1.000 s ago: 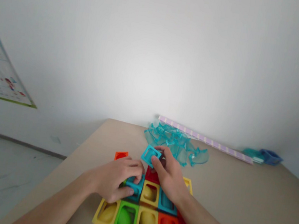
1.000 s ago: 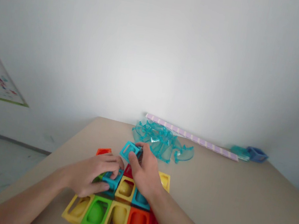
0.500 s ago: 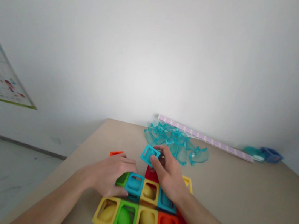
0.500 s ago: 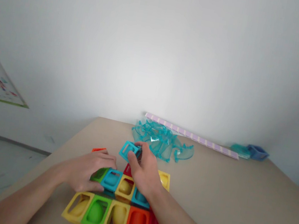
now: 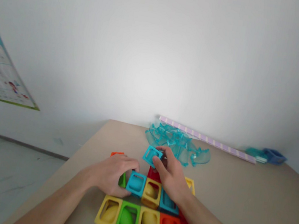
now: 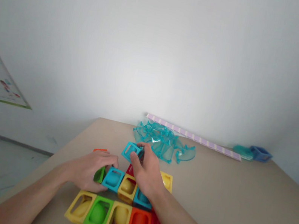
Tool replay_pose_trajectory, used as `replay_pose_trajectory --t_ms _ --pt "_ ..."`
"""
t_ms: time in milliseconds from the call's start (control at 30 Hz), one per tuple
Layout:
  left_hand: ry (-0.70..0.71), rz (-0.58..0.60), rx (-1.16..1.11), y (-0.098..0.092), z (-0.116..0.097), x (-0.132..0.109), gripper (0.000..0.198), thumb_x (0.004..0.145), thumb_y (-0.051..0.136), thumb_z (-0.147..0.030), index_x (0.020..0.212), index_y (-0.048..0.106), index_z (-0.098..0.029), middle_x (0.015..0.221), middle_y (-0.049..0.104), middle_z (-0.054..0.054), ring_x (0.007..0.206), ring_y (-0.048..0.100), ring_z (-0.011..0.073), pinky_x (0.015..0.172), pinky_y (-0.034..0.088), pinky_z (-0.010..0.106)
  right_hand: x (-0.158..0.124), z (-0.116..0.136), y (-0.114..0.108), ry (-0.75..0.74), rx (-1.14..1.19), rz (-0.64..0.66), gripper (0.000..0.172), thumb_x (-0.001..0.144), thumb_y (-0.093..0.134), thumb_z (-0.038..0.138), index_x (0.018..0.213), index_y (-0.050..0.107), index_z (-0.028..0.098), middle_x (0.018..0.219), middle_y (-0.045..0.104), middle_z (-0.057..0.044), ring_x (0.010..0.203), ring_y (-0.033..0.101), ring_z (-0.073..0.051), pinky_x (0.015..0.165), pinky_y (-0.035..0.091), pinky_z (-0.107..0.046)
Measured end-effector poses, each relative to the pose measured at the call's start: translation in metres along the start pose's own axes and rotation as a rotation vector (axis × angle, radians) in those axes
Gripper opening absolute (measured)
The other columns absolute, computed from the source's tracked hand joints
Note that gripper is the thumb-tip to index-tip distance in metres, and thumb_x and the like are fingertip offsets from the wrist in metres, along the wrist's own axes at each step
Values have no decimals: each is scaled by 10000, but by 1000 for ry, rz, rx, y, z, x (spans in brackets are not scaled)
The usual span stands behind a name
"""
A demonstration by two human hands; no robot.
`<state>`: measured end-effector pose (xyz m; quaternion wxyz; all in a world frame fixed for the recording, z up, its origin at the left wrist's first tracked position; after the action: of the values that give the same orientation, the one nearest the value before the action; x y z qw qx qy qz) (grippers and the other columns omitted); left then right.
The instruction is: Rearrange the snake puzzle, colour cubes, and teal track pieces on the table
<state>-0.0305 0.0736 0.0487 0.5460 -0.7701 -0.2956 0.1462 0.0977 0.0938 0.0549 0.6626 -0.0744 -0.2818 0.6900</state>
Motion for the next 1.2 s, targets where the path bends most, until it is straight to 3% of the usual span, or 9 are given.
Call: replay_pose_trajectory --t_ms 233,367,567,767,1000,1200 --pt "-87 -100 -180 -12 16 -5 370 602 725 -343 819 457 -211 710 500 -55 634 459 115 602 371 225 0 -2 2 8 21 14 342 908 466 444 1134 502 190 681 534 29 603 507 -151 561 396 -262" --pt "-83 -154 -374 -15 25 -7 379 665 697 -342 912 447 -201 737 492 -46 621 454 103 573 369 212 -2 2 2 -6 88 32 335 914 458 420 1161 483 195 769 562 7 682 539 -161 627 431 -276" --pt "-66 -212 -541 -16 33 -6 337 783 598 -435 939 467 -167 733 479 -26 619 428 105 562 350 219 -8 17 -21 -113 182 -124 318 904 437 358 1179 499 211 809 536 4 693 494 -153 667 427 -279" --pt "-117 -257 -685 -15 39 -4 370 838 552 -485 982 506 -148 752 539 1 648 515 132 569 408 226 -8 16 1 -145 151 37 371 887 495 319 1246 465 228 926 560 -24 742 536 -153 683 464 -277" --pt "-130 -276 -756 -13 42 -5 428 852 549 -504 1095 505 -154 892 588 50 758 586 180 618 491 261 -8 15 3 -134 198 72 364 884 501 304 1233 435 226 919 572 -25 760 570 -162 691 482 -286" --pt "-169 -312 -867 -11 45 -5 448 848 559 -508 1135 510 -167 955 595 65 822 611 204 673 528 293 -11 18 4 -169 155 67 486 853 576 290 1290 371 232 994 590 -43 797 587 -174 729 493 -299"
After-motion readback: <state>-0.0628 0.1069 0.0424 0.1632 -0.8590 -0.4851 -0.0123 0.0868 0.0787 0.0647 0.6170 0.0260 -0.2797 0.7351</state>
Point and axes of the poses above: each hand's wrist, its own x-axis towards the middle knuckle, its own y-axis out of the palm, z = x × y, the point moved 10 cm from there along x, towards the middle knuckle
